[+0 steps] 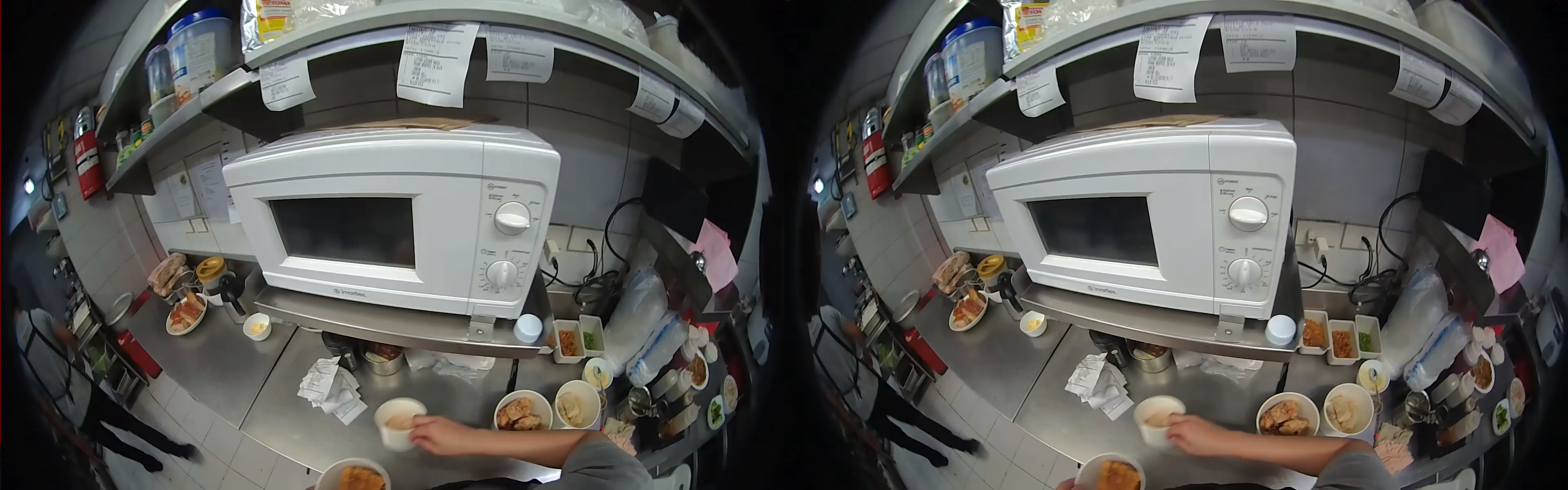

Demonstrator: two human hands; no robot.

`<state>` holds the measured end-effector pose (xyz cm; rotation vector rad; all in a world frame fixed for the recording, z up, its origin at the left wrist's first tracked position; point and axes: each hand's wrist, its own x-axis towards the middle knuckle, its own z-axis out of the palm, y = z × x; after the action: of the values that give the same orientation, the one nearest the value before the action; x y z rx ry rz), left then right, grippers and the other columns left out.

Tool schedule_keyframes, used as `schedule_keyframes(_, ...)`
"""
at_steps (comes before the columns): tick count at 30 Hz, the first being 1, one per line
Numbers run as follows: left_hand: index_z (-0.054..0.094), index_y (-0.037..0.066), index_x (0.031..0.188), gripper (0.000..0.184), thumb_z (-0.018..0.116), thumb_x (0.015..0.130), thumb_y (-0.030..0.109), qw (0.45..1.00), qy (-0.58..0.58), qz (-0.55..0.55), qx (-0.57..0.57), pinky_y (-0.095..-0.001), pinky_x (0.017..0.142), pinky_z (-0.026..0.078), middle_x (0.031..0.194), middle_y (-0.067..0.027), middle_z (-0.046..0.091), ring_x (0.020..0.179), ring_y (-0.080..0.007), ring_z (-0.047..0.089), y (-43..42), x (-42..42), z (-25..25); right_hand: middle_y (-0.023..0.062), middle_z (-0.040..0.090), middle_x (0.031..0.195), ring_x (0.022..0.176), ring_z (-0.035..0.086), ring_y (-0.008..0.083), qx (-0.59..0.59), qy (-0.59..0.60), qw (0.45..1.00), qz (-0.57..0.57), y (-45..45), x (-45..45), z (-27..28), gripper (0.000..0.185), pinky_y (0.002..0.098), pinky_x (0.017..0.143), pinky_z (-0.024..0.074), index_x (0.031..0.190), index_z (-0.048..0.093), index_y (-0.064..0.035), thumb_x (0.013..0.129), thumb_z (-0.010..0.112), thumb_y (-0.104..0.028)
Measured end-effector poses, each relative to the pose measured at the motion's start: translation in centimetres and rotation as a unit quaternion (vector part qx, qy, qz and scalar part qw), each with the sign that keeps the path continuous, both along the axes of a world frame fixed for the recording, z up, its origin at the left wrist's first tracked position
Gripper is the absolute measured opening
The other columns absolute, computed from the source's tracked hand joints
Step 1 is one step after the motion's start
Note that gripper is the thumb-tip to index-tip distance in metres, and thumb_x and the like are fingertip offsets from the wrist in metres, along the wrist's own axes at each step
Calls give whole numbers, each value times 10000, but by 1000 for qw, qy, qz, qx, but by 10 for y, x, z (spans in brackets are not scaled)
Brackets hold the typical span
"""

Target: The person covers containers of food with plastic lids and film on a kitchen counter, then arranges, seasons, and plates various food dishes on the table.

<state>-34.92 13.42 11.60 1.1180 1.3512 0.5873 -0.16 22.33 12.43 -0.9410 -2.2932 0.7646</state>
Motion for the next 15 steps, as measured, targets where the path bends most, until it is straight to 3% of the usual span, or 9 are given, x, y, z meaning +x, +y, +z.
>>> schedule_keyframes(3, 522, -58, 1138, 342, 463, 895, 174, 980, 6, -108, 165, -304, 544, 542, 924, -132, 618, 735, -196, 620, 50, 42, -132, 132, 559, 898, 883, 568, 320, 31, -79, 994, -69, 3, 51, -26, 119, 390, 776, 464, 888, 604, 11, 783, 560, -25)
schedule_keyframes(5, 512, -60, 1150, 365, 472, 896, 199, 970, 20, -160, 181, -319, 580, 546, 938, -148, 613, 770, -209, 621, 59, 88, -145, 140, 566, 960, 933, 560, 333, 28, -149, 987, -50, 8, 71, -43, 149, 397, 806, 462, 918, 599, 14, 779, 559, -24)
schedule_keyframes(7, 506, -57, 1159, 386, 487, 898, 227, 970, -2, -211, 124, -344, 647, 548, 969, -178, 604, 832, -228, 616, 73, 140, -104, 152, 568, 1062, 1005, 547, 346, 16, -243, 970, 11, 7, 88, -34, 198, 398, 848, 457, 968, 591, 15, 778, 560, -30)
schedule_keyframes(8, 448, -61, 1202, 453, 482, 905, 278, 969, 16, -229, 95, -334, 632, 552, 1010, -185, 596, 801, -237, 637, 78, 151, -96, 179, 499, 1235, 1115, 497, 364, -16, -275, 961, 23, 1, 98, -18, 293, 399, 918, 435, 1078, 555, 11, 796, 574, -68)
schedule_keyframes(10, 330, -69, 1288, 600, 473, 919, 382, 964, 56, -257, 35, -315, 601, 561, 1092, -200, 582, 740, -254, 677, 84, 163, -66, 184, 437, 1318, 1169, 468, 359, -43, -203, 977, 47, -18, 110, 81, 355, 396, 952, 417, 1154, 519, 1, 825, 583, -117)
schedule_keyframes(11, 203, -64, 1350, 748, 476, 908, 473, 957, 135, -256, 15, -321, 616, 546, 1139, -188, 554, 781, -247, 679, 94, 164, -36, 176, 535, 1157, 1048, 546, 319, 83, -154, 983, 62, -29, 122, 127, 337, 378, 896, 451, 1151, 527, -8, 836, 579, -117)
schedule_keyframes(12, 186, -181, 1312, 888, 436, 890, 559, 938, 161, -281, 122, -325, 695, 517, 1092, -311, 542, 771, -251, 670, 104, 158, 4, 152, 566, 1113, 982, 575, 294, 50, -122, 989, 65, -50, 126, 206, 330, 360, 873, 457, 1142, 536, -12, 830, 583, -109)
schedule_keyframes(14, 190, -124, 1347, 816, 454, 908, 510, 921, 163, -271, 227, -313, 720, 500, 1110, -197, 571, 766, -212, 656, 121, 141, 87, 115, 613, 875, 838, 600, 232, 222, -78, 972, 8, -68, 152, 301, 207, 359, 755, 481, 1011, 607, -27, 815, 592, -90)
schedule_keyframes(15, 278, -70, 1335, 674, 477, 927, 429, 926, 105, -232, 279, -307, 692, 499, 1058, -132, 602, 752, -183, 649, 106, 148, 155, 110, 622, 832, 778, 614, 213, 269, -85, 956, -87, -84, 159, 355, 142, 342, 691, 493, 931, 635, -33, 797, 601, -71)
